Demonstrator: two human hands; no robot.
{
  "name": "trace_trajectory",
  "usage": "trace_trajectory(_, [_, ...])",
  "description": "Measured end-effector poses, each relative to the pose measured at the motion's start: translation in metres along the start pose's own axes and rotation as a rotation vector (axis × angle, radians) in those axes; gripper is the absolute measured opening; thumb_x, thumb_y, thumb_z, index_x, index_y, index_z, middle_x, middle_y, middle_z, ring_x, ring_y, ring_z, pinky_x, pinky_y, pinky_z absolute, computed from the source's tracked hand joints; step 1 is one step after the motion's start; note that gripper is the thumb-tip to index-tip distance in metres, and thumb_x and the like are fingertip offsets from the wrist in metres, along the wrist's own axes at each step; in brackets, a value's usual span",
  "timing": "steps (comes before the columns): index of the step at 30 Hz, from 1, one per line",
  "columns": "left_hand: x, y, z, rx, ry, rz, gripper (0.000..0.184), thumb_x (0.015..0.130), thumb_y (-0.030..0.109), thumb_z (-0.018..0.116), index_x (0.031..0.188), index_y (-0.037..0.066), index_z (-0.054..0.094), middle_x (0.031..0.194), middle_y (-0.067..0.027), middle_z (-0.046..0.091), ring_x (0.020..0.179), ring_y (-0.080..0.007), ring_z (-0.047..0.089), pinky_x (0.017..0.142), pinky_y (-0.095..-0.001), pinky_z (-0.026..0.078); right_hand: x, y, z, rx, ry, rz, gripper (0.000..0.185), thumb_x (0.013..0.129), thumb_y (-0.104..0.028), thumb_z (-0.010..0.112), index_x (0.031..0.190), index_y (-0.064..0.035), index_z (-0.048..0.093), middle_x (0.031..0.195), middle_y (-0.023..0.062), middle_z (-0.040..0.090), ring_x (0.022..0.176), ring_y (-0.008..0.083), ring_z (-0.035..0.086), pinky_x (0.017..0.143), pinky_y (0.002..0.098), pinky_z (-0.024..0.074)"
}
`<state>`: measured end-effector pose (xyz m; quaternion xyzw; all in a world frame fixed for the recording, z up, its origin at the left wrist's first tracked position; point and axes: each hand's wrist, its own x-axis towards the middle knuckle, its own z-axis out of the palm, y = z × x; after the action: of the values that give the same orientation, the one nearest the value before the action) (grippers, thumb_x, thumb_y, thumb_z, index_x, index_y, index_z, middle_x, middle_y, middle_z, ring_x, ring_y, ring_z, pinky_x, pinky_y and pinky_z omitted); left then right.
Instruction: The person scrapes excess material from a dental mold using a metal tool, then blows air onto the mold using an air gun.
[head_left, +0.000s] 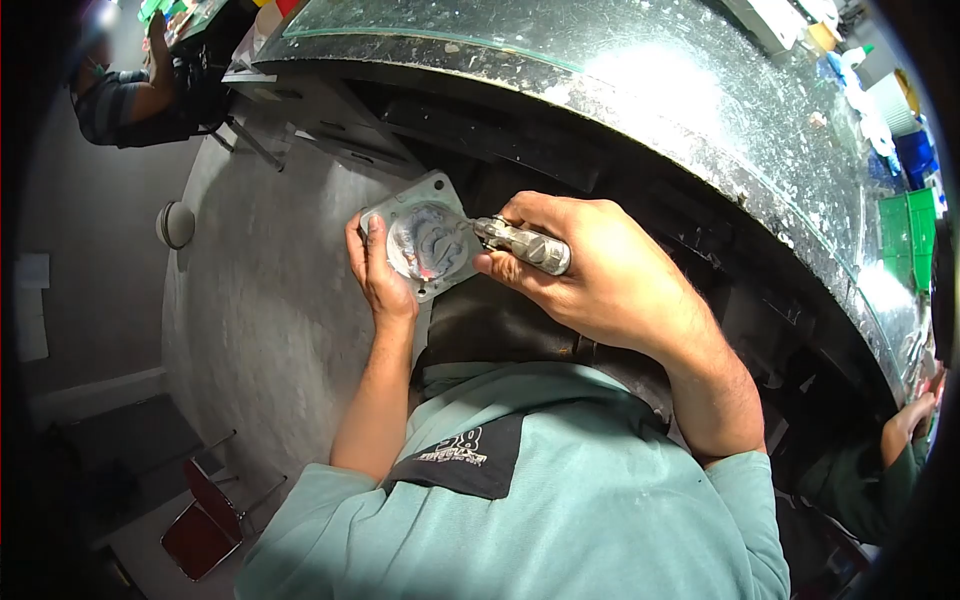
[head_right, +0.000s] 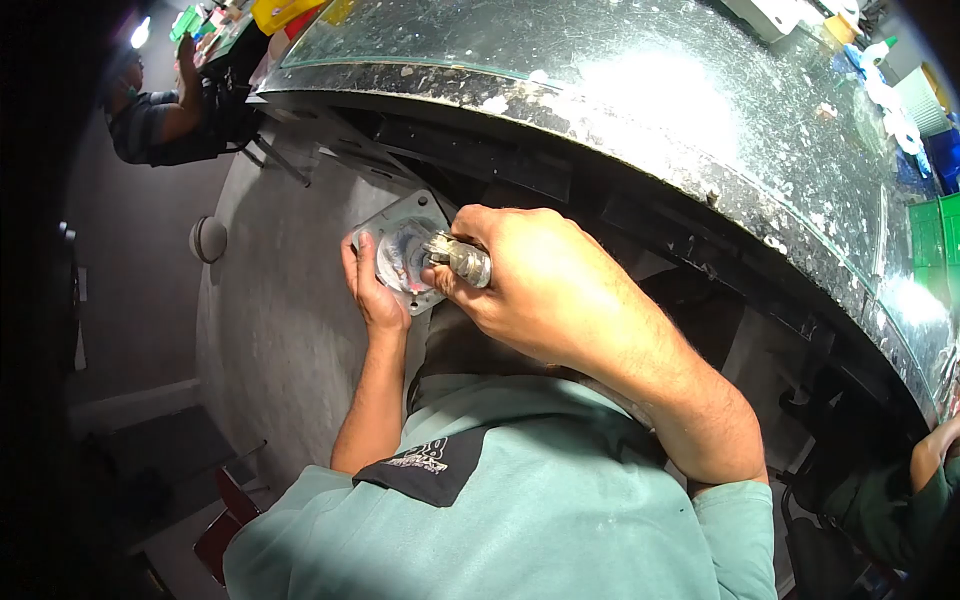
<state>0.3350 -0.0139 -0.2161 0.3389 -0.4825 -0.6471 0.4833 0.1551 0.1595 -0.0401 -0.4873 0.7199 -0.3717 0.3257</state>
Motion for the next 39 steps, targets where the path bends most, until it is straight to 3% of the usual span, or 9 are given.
trace_trajectory(13, [0.005, -0.002, -0.003, 0.052, -0.136, 0.029, 0.035, 0.109, 0.031, 0.061, 0.13, 0.004, 0.056, 0.116, -0.0076, 0.066, 0.107, -0.017, 0.065, 0.096, -0.0329, 0.053, 0.0, 0.0, -0.003, 0.023, -0.027, 0.044, 0.025, 0.096, -0.022, 0.082, 0.103, -0.0007, 0.07, 0.081, 0.0148, 0.073, 0.07, 0.0214, 0.072, 0.066, 0.0349, 0.0549])
trace_trajectory(16, [0.007, -0.004, -0.002, 0.057, -0.121, 0.031, 0.034, 0.109, 0.032, 0.061, 0.129, 0.005, 0.056, 0.116, -0.007, 0.066, 0.107, -0.0173, 0.065, 0.095, -0.033, 0.053, -0.002, 0.005, -0.004, 0.037, 0.041, -0.024, 0.029, 0.096, -0.027, 0.078, 0.103, 0.0, 0.072, 0.082, 0.0201, 0.075, 0.078, 0.0376, 0.076, 0.071, 0.044, 0.0595])
trace_trajectory(19, [0.004, 0.001, 0.005, -0.026, -0.076, -0.023, 0.03, 0.11, 0.031, 0.061, 0.124, 0.004, 0.06, 0.112, -0.0051, 0.064, 0.104, -0.0141, 0.059, 0.094, -0.0292, 0.048, -0.004, -0.001, -0.015, -0.026, 0.004, 0.037, 0.029, 0.095, -0.027, 0.078, 0.104, -0.0005, 0.072, 0.082, 0.02, 0.075, 0.079, 0.0368, 0.077, 0.071, 0.0432, 0.0595])
trace_trajectory(26, [0.008, -0.001, 0.007, -0.002, -0.067, -0.057, 0.03, 0.109, 0.032, 0.062, 0.122, 0.006, 0.06, 0.111, -0.0046, 0.064, 0.104, -0.0142, 0.059, 0.094, -0.03, 0.048, -0.011, 0.007, -0.013, -0.033, 0.001, 0.069, 0.027, 0.095, -0.028, 0.078, 0.102, -0.0018, 0.073, 0.083, 0.0183, 0.076, 0.078, 0.0372, 0.077, 0.07, 0.0445, 0.0596])
trace_trajectory(29, [0.009, -0.001, 0.01, 0.0, -0.086, -0.069, 0.03, 0.109, 0.034, 0.062, 0.122, 0.006, 0.06, 0.112, -0.0048, 0.064, 0.104, -0.0142, 0.059, 0.095, -0.0303, 0.048, -0.012, 0.017, -0.005, -0.051, -0.043, 0.094, 0.031, 0.095, -0.03, 0.082, 0.099, -0.0014, 0.071, 0.077, 0.0148, 0.071, 0.064, 0.0259, 0.068, 0.062, 0.0377, 0.0522])
trace_trajectory(30, [0.01, 0.0, 0.011, 0.014, -0.085, -0.069, 0.031, 0.109, 0.034, 0.062, 0.123, 0.006, 0.06, 0.112, -0.005, 0.064, 0.105, -0.0144, 0.059, 0.095, -0.0305, 0.048, -0.012, 0.015, -0.006, -0.071, -0.069, 0.114, 0.029, 0.095, -0.03, 0.079, 0.101, -0.0019, 0.073, 0.083, 0.0188, 0.076, 0.081, 0.0384, 0.076, 0.071, 0.046, 0.0591])
trace_trajectory(34, [0.012, -0.001, 0.012, 0.07, -0.112, -0.037, 0.036, 0.109, 0.036, 0.062, 0.126, 0.004, 0.059, 0.114, -0.0063, 0.063, 0.107, -0.0158, 0.058, 0.096, -0.0318, 0.047, -0.01, 0.017, 0.004, -0.062, -0.091, 0.102, 0.03, 0.095, -0.031, 0.079, 0.099, -0.0023, 0.072, 0.08, 0.0182, 0.075, 0.082, 0.04, 0.076, 0.074, 0.0475, 0.0593])
trace_trajectory(38, [0.011, 0.001, 0.013, 0.131, -0.109, -0.048, 0.035, 0.109, 0.034, 0.062, 0.126, 0.005, 0.058, 0.114, -0.0059, 0.063, 0.108, -0.016, 0.058, 0.096, -0.0318, 0.047, -0.012, 0.016, 0.008, 0.035, -0.045, 0.046, 0.033, 0.096, -0.032, 0.081, 0.099, -0.0021, 0.069, 0.074, 0.0124, 0.071, 0.053, 0.0214, 0.069, 0.056, 0.037, 0.0529])
trace_trajectory(39, [0.011, 0.001, 0.011, 0.124, -0.116, -0.051, 0.03, 0.109, 0.032, 0.062, 0.124, 0.007, 0.059, 0.114, -0.0045, 0.064, 0.107, -0.0149, 0.059, 0.095, -0.0312, 0.048, -0.01, 0.012, 0.005, 0.006, -0.087, 0.092, 0.032, 0.096, -0.032, 0.08, 0.099, -0.002, 0.069, 0.079, 0.0151, 0.072, 0.064, 0.0273, 0.071, 0.063, 0.0407, 0.0549])
